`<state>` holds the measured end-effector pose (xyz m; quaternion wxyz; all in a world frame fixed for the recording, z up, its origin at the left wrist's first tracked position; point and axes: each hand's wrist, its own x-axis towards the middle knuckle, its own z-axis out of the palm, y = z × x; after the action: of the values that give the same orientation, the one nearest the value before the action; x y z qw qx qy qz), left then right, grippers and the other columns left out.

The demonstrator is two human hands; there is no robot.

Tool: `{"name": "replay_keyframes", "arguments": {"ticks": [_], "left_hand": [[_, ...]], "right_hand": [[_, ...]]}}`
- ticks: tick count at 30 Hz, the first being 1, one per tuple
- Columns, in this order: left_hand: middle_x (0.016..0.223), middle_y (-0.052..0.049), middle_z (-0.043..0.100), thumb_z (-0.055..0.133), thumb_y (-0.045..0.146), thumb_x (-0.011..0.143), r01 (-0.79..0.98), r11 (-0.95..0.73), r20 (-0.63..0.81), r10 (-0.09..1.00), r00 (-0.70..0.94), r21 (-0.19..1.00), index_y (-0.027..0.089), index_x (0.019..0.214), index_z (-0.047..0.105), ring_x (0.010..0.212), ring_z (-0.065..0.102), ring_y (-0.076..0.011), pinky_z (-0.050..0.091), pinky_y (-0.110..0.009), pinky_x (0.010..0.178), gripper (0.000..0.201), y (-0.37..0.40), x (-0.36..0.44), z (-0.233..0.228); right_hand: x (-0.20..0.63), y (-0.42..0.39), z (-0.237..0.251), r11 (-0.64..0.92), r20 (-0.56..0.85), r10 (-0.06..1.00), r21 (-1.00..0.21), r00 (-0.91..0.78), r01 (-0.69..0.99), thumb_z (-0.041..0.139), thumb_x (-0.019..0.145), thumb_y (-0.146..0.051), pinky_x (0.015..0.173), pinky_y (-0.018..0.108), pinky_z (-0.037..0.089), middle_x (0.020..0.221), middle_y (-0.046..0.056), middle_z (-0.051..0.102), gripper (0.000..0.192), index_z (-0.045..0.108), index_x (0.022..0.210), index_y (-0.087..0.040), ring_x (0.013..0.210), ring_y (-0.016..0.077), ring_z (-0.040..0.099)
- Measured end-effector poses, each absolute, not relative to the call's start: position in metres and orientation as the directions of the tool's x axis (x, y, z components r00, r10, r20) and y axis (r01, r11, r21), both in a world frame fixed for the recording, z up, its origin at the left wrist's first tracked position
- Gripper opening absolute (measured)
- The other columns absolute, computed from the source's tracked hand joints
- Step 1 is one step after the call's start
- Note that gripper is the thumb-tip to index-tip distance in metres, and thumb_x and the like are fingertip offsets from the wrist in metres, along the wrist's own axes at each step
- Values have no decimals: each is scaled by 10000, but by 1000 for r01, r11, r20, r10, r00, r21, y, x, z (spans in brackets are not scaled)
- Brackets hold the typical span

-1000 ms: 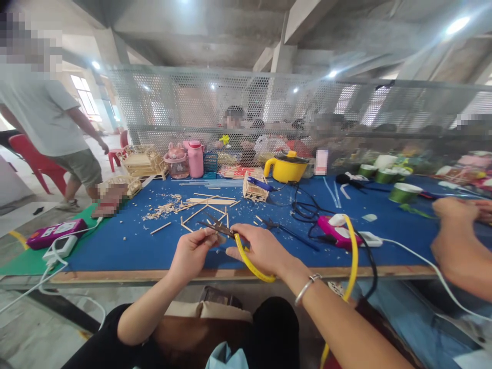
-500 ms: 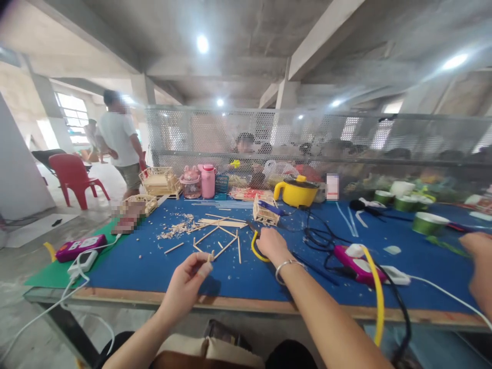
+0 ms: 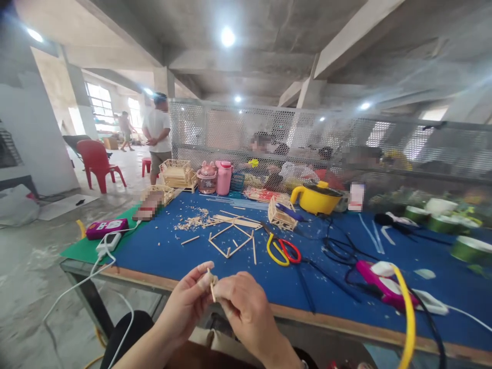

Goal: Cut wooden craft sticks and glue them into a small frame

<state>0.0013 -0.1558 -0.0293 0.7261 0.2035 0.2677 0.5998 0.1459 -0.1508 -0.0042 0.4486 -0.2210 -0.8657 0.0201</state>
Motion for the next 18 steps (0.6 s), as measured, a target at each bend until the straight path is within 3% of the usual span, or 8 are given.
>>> {"name": "replay_keyframes", "arguments": {"ticks": [3,6,8,10,12,15,18], "left_hand": [[658,11,624,839,286,566,-762,187,-149,982,120,620,150,911,578,534,561,-42,466,-136,545,453,-154,1,-34],[632,6,623,818,348,585,-693,211,-156,977,143,689,133,900,564,532,571,-51,455,-132,518,459,-154,0,-40],[703,-28,661,791,404,601,-580,196,-153,981,124,790,129,1023,542,531,586,-74,447,-149,477,562,-153,-4,-42],[843,-65,685,732,428,667,-459,58,-50,998,30,886,158,1228,423,520,587,-93,438,-180,439,696,-149,-13,-41],[913,-66,676,642,403,757,-343,-102,67,991,-111,934,185,1291,369,577,599,-104,465,-205,482,638,-138,-25,-39],[976,-54,681,577,256,788,-111,-300,280,946,-162,948,208,1283,418,776,628,-131,496,-247,670,522,-113,-39,-36],[1007,-47,691,534,109,733,123,-393,394,919,16,911,210,1286,449,863,606,-144,467,-281,803,569,-88,-39,-34]], "right_hand": [[145,-148,-9,894,763,417,-243,-495,377,593,807,-113,694,282,524,857,14,709,261,590,1007,-280,772,155,658],[151,-146,-12,787,712,590,-402,-381,468,556,849,-209,641,272,529,804,25,713,129,631,937,-265,717,167,664],[157,-141,-10,635,657,728,-535,-198,557,520,874,-280,650,291,530,770,40,713,139,652,900,-246,698,183,668],[165,-132,-4,502,600,799,-620,-49,603,492,888,-346,692,319,528,751,49,708,205,657,919,-228,709,199,668],[171,-121,5,481,582,810,-590,-71,649,473,894,-379,754,333,512,799,49,705,244,663,922,-227,770,203,660],[173,-102,22,556,577,777,-444,-251,703,471,896,-381,804,325,478,877,54,687,254,669,861,-226,858,202,632],[164,-84,38,643,553,721,-310,-417,701,479,901,-354,801,311,453,873,52,676,242,670,852,-214,854,187,612]]}}
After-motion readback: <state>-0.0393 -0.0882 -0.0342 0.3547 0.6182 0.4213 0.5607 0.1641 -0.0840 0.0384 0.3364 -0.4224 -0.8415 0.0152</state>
